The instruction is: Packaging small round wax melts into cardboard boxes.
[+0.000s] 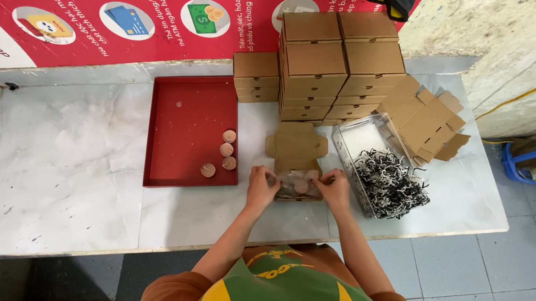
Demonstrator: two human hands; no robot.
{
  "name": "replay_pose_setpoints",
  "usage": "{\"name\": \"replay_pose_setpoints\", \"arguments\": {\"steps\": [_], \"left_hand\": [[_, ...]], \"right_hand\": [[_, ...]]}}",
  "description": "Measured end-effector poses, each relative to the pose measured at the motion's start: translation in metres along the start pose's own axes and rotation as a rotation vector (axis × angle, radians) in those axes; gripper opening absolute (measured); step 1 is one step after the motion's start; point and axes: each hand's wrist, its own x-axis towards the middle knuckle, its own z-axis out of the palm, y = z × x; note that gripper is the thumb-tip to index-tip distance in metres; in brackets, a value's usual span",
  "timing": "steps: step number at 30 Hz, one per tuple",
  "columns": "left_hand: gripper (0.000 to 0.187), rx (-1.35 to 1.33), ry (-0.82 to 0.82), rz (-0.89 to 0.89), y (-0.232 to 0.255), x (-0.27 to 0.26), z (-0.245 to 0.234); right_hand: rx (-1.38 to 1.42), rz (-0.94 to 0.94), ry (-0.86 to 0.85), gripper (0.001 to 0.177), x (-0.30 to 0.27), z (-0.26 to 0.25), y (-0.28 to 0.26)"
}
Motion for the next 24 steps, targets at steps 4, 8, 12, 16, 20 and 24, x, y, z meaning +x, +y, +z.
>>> {"name": "replay_pose_setpoints", "arguments": {"steps": [4, 8, 12, 16, 20, 24], "left_hand": [[0.066, -0.026, 0.015, 0.036, 0.002, -0.005, -0.004], [0.122, -0.195, -0.209, 0.169, 0.047, -0.019, -0.038], [0.112, -0.236, -0.277, 0.183, 0.053, -0.021, -0.045], [0.1, -0.087, -0.25, 0.231, 0.026, -0.03, -0.045], [0.11, -0.204, -0.205, 0.274, 0.044, -0.048, -0.084], [0.108, -0.359, -0.144, 0.381, 0.073, -0.06, -0.129]], "right_hand": [[0.242, -0.049, 0.013, 0.059, -0.005, 0.007, 0.003], [0.216, -0.091, -0.04, 0.049, -0.003, 0.015, 0.016], [0.265, -0.097, -0.032, 0.029, 0.002, 0.03, 0.049], [0.549, 0.178, -0.112, 0.026, -0.009, 0.029, 0.031], [0.83, 0.057, -0.16, 0.014, -0.014, 0.017, -0.014], [0.964, 0.006, -0.212, 0.042, -0.034, -0.023, -0.132]]}}
